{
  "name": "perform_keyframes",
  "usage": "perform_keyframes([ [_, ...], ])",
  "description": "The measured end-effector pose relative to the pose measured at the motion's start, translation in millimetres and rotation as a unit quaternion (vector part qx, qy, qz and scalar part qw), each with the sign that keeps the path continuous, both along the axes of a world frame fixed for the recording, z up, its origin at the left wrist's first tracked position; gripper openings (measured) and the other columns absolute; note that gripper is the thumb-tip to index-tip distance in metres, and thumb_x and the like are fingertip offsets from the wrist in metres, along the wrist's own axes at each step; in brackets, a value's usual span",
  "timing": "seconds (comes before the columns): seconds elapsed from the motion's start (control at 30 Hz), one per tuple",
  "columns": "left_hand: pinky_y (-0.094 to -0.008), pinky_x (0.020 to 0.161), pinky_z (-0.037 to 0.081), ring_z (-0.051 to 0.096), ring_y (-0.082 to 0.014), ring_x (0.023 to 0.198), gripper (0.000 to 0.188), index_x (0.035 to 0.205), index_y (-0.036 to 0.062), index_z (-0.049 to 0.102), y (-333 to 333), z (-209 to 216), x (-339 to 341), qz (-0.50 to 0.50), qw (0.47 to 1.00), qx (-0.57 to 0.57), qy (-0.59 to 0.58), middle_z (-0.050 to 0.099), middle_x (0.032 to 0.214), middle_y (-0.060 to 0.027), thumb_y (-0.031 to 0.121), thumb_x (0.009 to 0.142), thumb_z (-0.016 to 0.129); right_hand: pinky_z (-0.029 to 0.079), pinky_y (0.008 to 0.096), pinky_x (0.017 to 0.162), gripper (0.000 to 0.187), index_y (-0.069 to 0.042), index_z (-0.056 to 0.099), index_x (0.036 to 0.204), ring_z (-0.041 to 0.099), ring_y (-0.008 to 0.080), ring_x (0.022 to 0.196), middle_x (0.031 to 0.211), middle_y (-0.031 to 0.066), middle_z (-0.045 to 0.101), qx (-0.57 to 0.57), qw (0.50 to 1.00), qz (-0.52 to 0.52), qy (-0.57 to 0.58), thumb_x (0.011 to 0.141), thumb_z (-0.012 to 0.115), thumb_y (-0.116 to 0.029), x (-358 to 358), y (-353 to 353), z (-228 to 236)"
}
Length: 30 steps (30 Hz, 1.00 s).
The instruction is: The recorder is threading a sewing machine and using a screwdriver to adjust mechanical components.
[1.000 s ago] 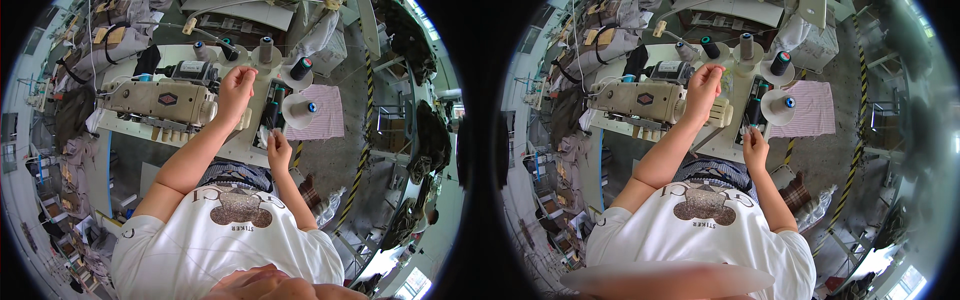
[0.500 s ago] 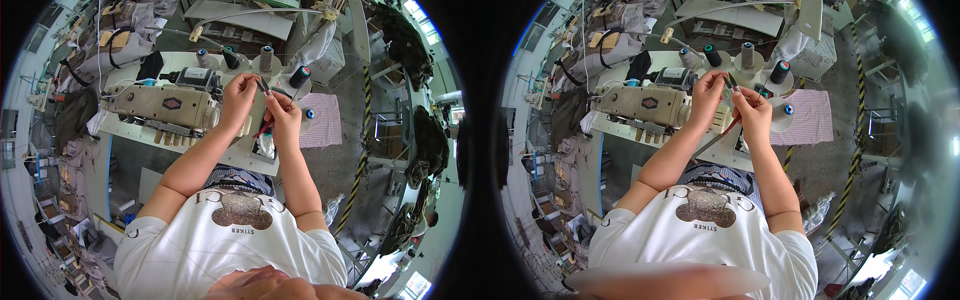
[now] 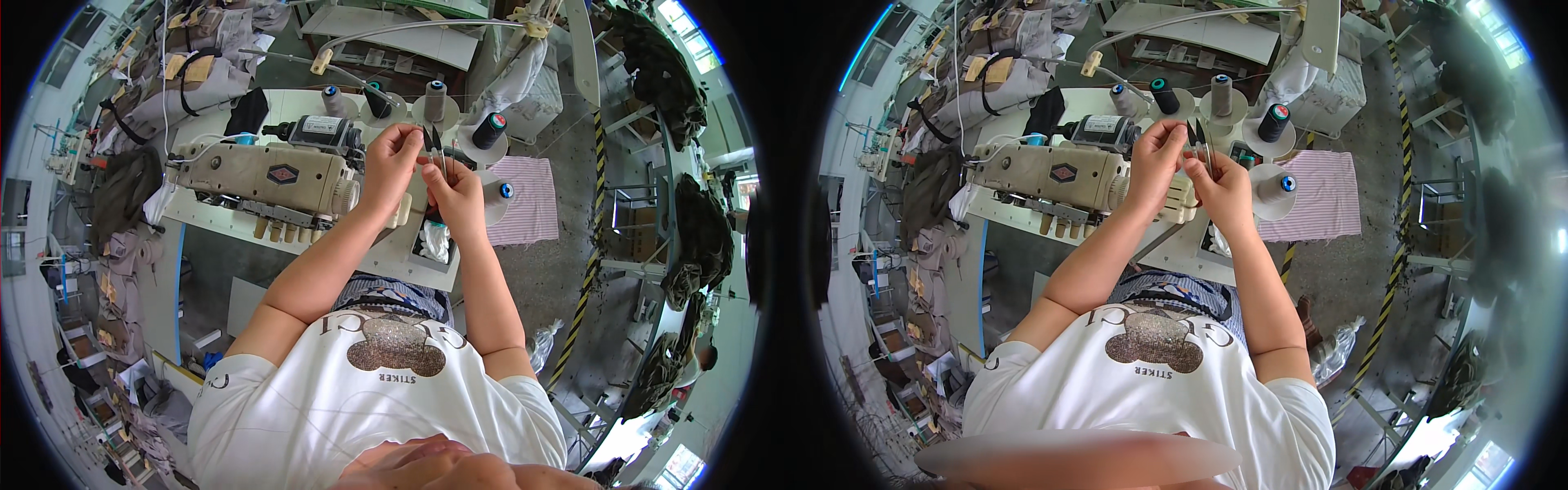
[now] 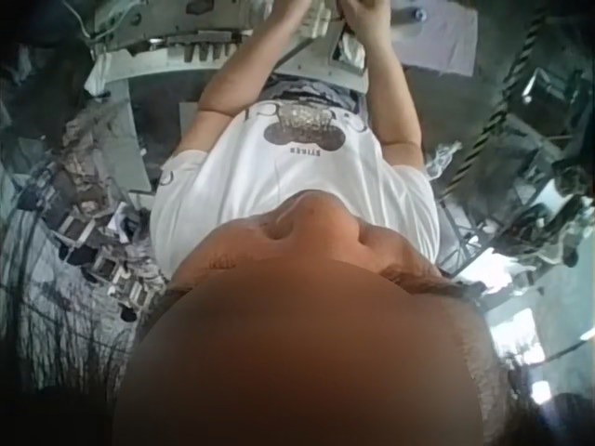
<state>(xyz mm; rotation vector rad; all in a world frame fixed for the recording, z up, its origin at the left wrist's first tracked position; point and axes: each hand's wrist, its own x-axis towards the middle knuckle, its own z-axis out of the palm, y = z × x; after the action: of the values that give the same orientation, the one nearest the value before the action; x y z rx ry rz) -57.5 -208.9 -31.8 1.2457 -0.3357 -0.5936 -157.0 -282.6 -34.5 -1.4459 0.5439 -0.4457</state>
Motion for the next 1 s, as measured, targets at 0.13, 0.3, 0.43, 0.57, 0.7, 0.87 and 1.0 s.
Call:
perform_keyframes([
  [0.13, -0.0192, 0.055, 0.038, 0.045, -0.0017, 0.062, 0.017, 0.093, 0.0021, 0.061, 2, 1, -1, 0.002, 1.0, -0.028, 0.002, 0.054, 0.075, 0.0042, 0.019, 0.091, 0.059, 0.032, 0.0201, 0.041, 0.029, 0.002, 0.06, 0.094, 0.043, 0.003, 0.046, 0.058, -0.0018, 0.055, -0.044, 0.998, -0.019, 0.03, 0.085, 0.07, -0.023, -2, 2, 6],
  [0.3, -0.0185, 0.052, 0.035, 0.042, -0.0008, 0.059, 0.018, 0.096, 0.0042, 0.061, 4, 0, -1, -0.019, 0.997, -0.036, 0.062, 0.053, 0.078, 0.0045, 0.021, 0.09, 0.062, 0.032, 0.0218, 0.041, 0.03, 0.001, 0.056, 0.091, 0.044, 0.004, 0.046, 0.056, -0.0003, 0.055, -0.065, 0.996, -0.029, 0.046, 0.082, 0.073, -0.022, -2, 2, 10],
  [0.43, -0.0184, 0.052, 0.035, 0.041, -0.0008, 0.057, 0.018, 0.093, 0.0048, 0.062, 2, 1, -2, -0.011, 0.998, -0.035, 0.048, 0.052, 0.073, 0.0056, 0.022, 0.089, 0.063, 0.033, 0.0248, 0.04, 0.029, 0.001, 0.055, 0.093, 0.044, 0.0057, 0.045, 0.054, 0.0019, 0.054, -0.152, 0.985, -0.03, 0.082, 0.081, 0.073, -0.019, -4, 2, 10],
  [0.57, -0.0181, 0.051, 0.034, 0.04, -0.0007, 0.055, 0.017, 0.09, 0.0048, 0.062, 1, 3, -2, -0.006, 0.999, -0.028, 0.018, 0.051, 0.07, 0.0063, 0.022, 0.089, 0.063, 0.031, 0.0228, 0.04, 0.023, -0.001, 0.06, 0.096, 0.041, 0.0033, 0.045, 0.054, -0.0014, 0.052, -0.237, 0.965, -0.107, 0.036, 0.083, 0.07, -0.017, -6, 8, 7],
  [0.7, -0.018, 0.05, 0.032, 0.04, -0.0007, 0.055, 0.016, 0.089, 0.0052, 0.062, 2, 6, -1, -0.012, 1.0, -0.021, 0.019, 0.052, 0.07, 0.0057, 0.022, 0.089, 0.063, 0.029, 0.0204, 0.043, 0.022, 0.001, 0.063, 0.097, 0.04, 0.0031, 0.047, 0.055, -0.0025, 0.051, -0.333, 0.93, -0.157, -0.01, 0.085, 0.068, -0.016, -7, 10, 3],
  [0.87, -0.0184, 0.049, 0.032, 0.04, -0.0009, 0.054, 0.015, 0.089, 0.0044, 0.061, 2, 5, 2, 0.008, 1.0, -0.002, -0.016, 0.051, 0.069, 0.0051, 0.019, 0.091, 0.059, 0.026, 0.0196, 0.044, 0.021, 0.003, 0.065, 0.096, 0.037, 0.0023, 0.047, 0.054, -0.0046, 0.048, -0.177, 0.978, -0.106, 0.012, 0.087, 0.064, -0.017, -11, -1, 8],
  [1.0, -0.0187, 0.048, 0.032, 0.041, -0.0016, 0.054, 0.015, 0.088, 0.0033, 0.061, 0, 3, 4, 0.012, 0.999, -0.007, -0.046, 0.051, 0.067, 0.005, 0.017, 0.092, 0.056, 0.021, 0.0203, 0.043, 0.023, 0.003, 0.067, 0.089, 0.032, 0.0016, 0.046, 0.053, -0.0067, 0.043, 0.058, 0.998, 0.013, 0.008, 0.09, 0.06, -0.019, -9, -16, 16],
])
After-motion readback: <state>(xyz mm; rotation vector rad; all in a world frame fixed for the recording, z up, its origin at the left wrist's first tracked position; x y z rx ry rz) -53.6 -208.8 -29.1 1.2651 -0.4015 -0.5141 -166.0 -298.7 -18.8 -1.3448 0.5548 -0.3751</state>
